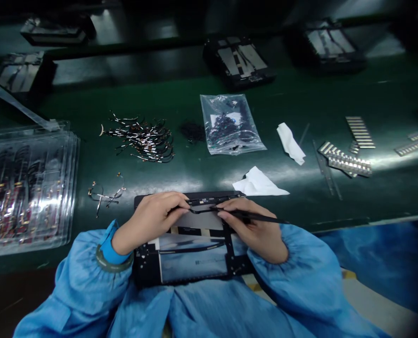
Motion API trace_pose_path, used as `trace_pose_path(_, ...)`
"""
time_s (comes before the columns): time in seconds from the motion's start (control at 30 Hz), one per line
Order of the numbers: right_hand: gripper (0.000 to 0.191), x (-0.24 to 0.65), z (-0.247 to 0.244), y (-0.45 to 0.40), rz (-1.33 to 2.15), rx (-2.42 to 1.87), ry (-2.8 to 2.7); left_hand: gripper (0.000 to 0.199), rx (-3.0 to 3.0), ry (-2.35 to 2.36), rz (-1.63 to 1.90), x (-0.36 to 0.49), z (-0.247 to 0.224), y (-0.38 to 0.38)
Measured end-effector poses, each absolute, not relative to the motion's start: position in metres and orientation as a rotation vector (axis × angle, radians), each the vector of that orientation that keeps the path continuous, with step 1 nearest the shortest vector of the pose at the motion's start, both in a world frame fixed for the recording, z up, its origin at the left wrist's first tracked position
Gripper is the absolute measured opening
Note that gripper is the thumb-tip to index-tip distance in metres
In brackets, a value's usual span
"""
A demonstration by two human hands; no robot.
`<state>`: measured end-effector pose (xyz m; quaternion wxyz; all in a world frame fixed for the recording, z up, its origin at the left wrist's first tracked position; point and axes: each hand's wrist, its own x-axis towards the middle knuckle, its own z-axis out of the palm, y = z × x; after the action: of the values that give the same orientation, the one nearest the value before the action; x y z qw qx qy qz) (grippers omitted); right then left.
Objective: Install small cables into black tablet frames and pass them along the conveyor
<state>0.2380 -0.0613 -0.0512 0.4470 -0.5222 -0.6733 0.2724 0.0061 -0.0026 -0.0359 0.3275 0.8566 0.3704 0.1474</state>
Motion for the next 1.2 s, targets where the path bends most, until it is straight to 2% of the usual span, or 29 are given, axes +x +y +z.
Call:
trace_pose_path(0.23, 0.008, 0.228, -0.035, -0.056, 0.785, -1.314, -1.515, 0.011, 2.225, 0.932, 0.418, 0.006, -0.037, -0.001)
trace_pose_path(0.4, 0.007, 0.21, -0.038, -0.039, 0.826, -1.31, -1.636, 0.012, 2.228, 0.909, 0.418, 0.006, -0.036, -0.001)
trace_pose_path(0.83, 0.005, 0.204, -0.044, -0.035, 0.741, -1.341, -1.711, 0.014, 2.223, 0.922, 0.381, 0.007, -0.034, -0.002)
trace_pose_path(1.0, 0.007, 0.212, -0.036, -0.041, 0.739, -1.41, -1.49, 0.014, 2.182, 0.936, 0.367, 0.007, -0.034, -0.002)
trace_pose_path(1.2, 0.005, 0.23, -0.028, -0.054, 0.529, -1.411, -1.195, 0.01, 2.022, 1.138, 0.327, 0.017, -0.029, 0.002)
